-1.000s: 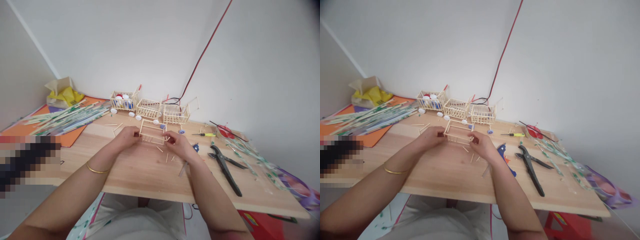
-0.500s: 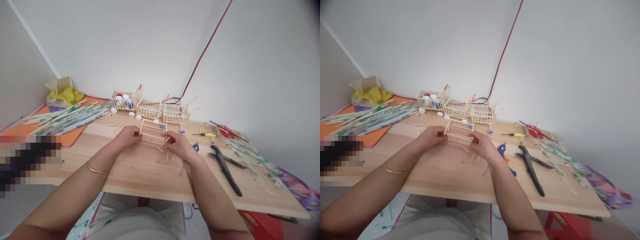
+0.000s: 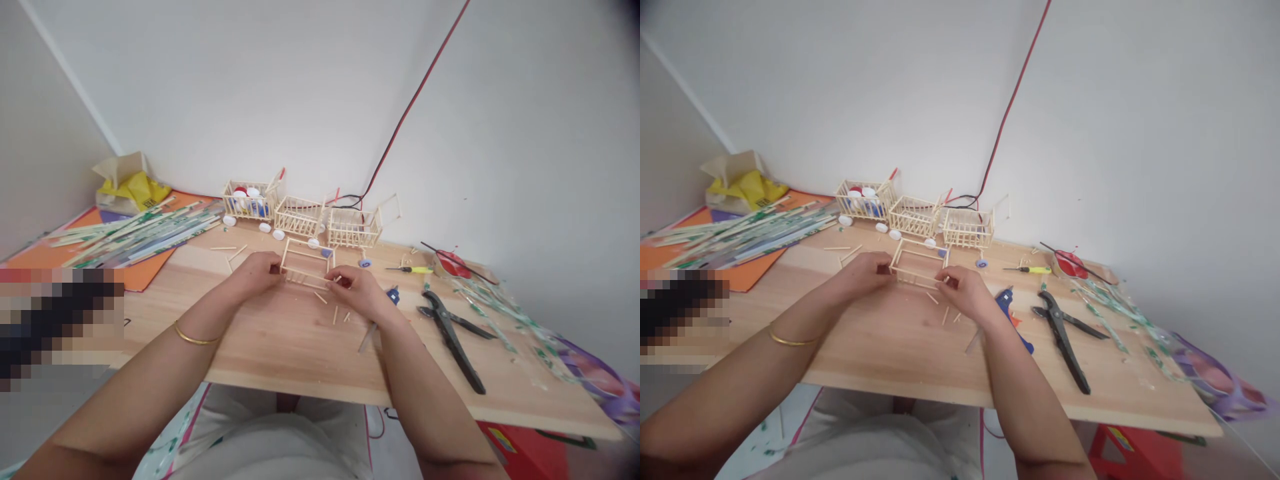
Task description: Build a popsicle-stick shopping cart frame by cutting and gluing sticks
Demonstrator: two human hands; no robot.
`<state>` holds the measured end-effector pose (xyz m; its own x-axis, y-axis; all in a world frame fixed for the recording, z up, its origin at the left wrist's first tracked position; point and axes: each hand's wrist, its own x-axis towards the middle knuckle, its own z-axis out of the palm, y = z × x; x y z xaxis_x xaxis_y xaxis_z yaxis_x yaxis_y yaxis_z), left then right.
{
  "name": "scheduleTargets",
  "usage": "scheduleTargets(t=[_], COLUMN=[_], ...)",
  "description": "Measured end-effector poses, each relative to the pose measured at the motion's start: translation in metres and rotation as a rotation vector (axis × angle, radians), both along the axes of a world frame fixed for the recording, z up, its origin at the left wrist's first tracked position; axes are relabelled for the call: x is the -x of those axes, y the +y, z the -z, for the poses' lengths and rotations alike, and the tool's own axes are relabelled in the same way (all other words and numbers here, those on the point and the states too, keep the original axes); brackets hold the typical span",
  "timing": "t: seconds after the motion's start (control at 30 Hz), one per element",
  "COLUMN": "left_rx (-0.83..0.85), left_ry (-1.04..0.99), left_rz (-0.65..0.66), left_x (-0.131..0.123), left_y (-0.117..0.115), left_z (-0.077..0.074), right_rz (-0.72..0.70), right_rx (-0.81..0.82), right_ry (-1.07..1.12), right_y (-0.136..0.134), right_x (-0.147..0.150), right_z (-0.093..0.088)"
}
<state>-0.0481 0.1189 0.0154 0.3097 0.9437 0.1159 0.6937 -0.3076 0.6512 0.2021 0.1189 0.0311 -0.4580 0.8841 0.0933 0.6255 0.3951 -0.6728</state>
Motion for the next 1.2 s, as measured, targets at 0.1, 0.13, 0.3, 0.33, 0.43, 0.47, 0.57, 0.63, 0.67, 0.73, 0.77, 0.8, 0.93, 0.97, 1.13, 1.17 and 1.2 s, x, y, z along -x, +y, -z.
scheduleTargets(t=[0.1, 0.13, 0.3, 0.33, 0.43, 0.47, 0.57, 0.63, 0.67, 0.73, 0.77, 0.8, 0.93, 0.97, 1.13, 1.17, 1.2], left_rx=[-0.015, -0.018, -0.016, -0.017, -0.015, -0.014, -0.019, -0.025, -0.028, -0.034, -0.038, -0.042, -0.056, -0.058, -0.06, -0.059, -0.059], left_ry=[0.028, 0.038, 0.054, 0.055, 0.062, 0.065, 0.073, 0.08, 0.083, 0.09, 0.093, 0.096, 0.105, 0.105, 0.104, 0.104, 0.103], left_rz=[0.011, 0.011, 0.02, 0.021, 0.012, 0.008, 0.0, -0.001, 0.0, 0.001, 0.0, -0.001, -0.004, -0.002, 0.009, 0.008, 0.007], left_x=[0.0, 0.0, 0.001, 0.001, 0.0, 0.0, -0.001, -0.002, -0.002, -0.003, -0.003, -0.003, -0.003, -0.003, -0.002, -0.002, -0.002], left_y=[0.0, 0.0, 0.001, 0.001, 0.001, 0.001, 0.002, 0.002, 0.002, 0.003, 0.003, 0.003, 0.004, 0.004, 0.004, 0.004, 0.004], left_z=[-0.001, -0.002, -0.001, 0.0, 0.001, 0.002, 0.003, 0.004, 0.005, 0.006, 0.006, 0.006, 0.007, 0.008, 0.009, 0.009, 0.009], right_rz=[0.0, 0.001, -0.005, -0.007, -0.005, -0.002, 0.001, 0.001, 0.0, -0.004, -0.005, -0.005, -0.005, -0.004, 0.001, -0.001, -0.004], right_rx=[-0.001, 0.0, 0.005, 0.008, 0.014, 0.018, 0.027, 0.027, 0.027, 0.026, 0.025, 0.025, 0.025, 0.024, 0.015, 0.013, 0.01], right_ry=[0.002, 0.0, 0.009, 0.011, 0.008, 0.006, 0.001, 0.001, 0.0, -0.003, -0.004, -0.005, -0.007, -0.008, -0.017, -0.022, -0.025], right_y=[0.001, 0.001, 0.002, 0.002, 0.001, 0.0, -0.001, -0.001, -0.001, -0.001, -0.001, -0.001, -0.001, -0.001, -0.001, 0.0, 0.0], right_x=[-0.001, -0.001, -0.002, -0.002, -0.001, -0.001, 0.0, 0.001, 0.001, 0.0, 0.0, 0.0, 0.0, 0.001, 0.001, 0.0, 0.0], right_z=[0.002, 0.003, 0.005, 0.004, 0.002, 0.001, 0.0, 0.0, 0.0, 0.0, 0.0, 0.0, -0.001, -0.001, -0.001, 0.0, 0.0])
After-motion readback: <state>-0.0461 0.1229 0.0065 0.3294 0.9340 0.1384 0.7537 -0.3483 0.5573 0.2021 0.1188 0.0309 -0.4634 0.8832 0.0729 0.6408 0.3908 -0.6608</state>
